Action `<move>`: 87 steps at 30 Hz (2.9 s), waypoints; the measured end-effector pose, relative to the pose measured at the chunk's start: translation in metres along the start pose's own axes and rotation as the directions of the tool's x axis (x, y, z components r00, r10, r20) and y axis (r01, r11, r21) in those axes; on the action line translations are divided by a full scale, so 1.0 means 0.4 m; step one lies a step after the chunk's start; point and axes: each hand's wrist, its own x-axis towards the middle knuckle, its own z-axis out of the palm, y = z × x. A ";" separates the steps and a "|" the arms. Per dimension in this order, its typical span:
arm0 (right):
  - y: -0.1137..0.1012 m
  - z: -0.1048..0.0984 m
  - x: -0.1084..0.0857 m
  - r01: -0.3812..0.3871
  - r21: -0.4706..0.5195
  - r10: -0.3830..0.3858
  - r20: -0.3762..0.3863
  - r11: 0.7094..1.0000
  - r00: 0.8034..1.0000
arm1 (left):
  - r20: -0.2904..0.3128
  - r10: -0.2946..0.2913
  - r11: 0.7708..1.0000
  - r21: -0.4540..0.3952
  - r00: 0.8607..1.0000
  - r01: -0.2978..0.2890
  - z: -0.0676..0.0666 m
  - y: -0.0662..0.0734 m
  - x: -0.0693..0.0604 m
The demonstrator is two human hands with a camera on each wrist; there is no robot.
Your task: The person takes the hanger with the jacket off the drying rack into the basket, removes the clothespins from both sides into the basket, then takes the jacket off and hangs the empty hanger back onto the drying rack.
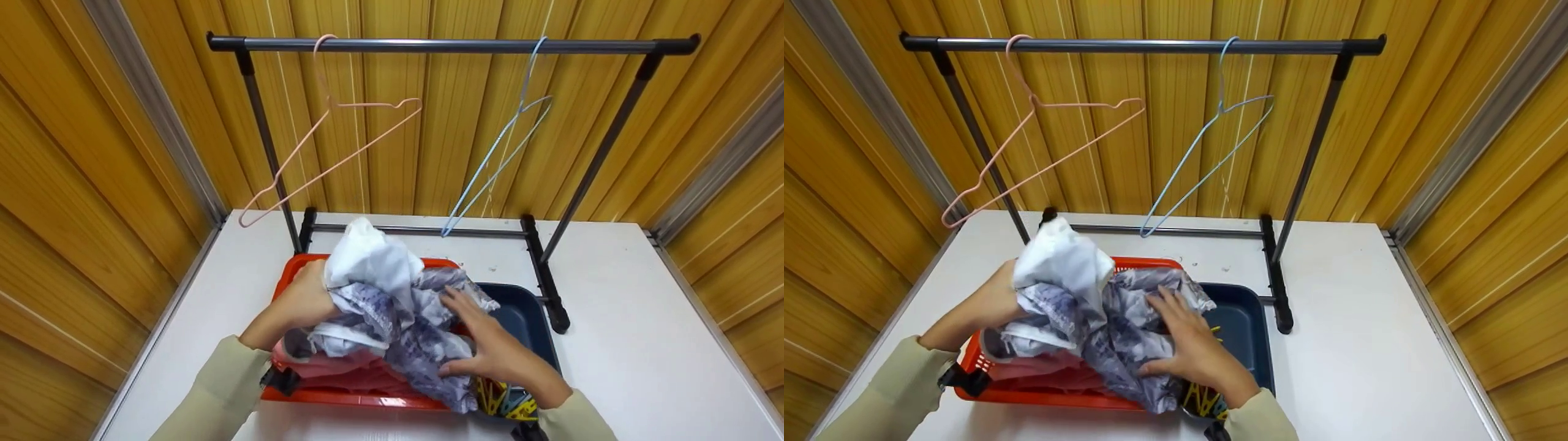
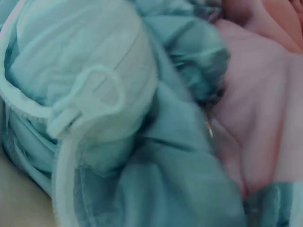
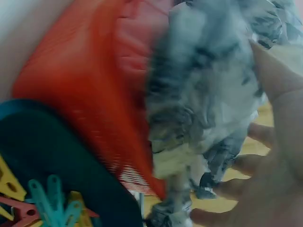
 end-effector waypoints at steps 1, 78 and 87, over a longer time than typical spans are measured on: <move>0.003 0.010 0.003 -0.002 -0.026 0.002 0.023 1.000 1.000 | 0.023 -0.006 0.999 0.052 1.000 0.005 0.002 -0.004 0.001; 0.010 0.030 0.051 -0.240 0.122 0.268 -0.369 0.963 0.890 | 0.478 -0.350 0.685 0.717 0.805 -0.128 0.207 -0.040 0.065; -0.044 0.077 0.091 0.016 0.250 0.053 -0.267 0.968 0.962 | 0.481 -0.351 0.706 0.700 0.803 -0.111 0.205 -0.042 0.067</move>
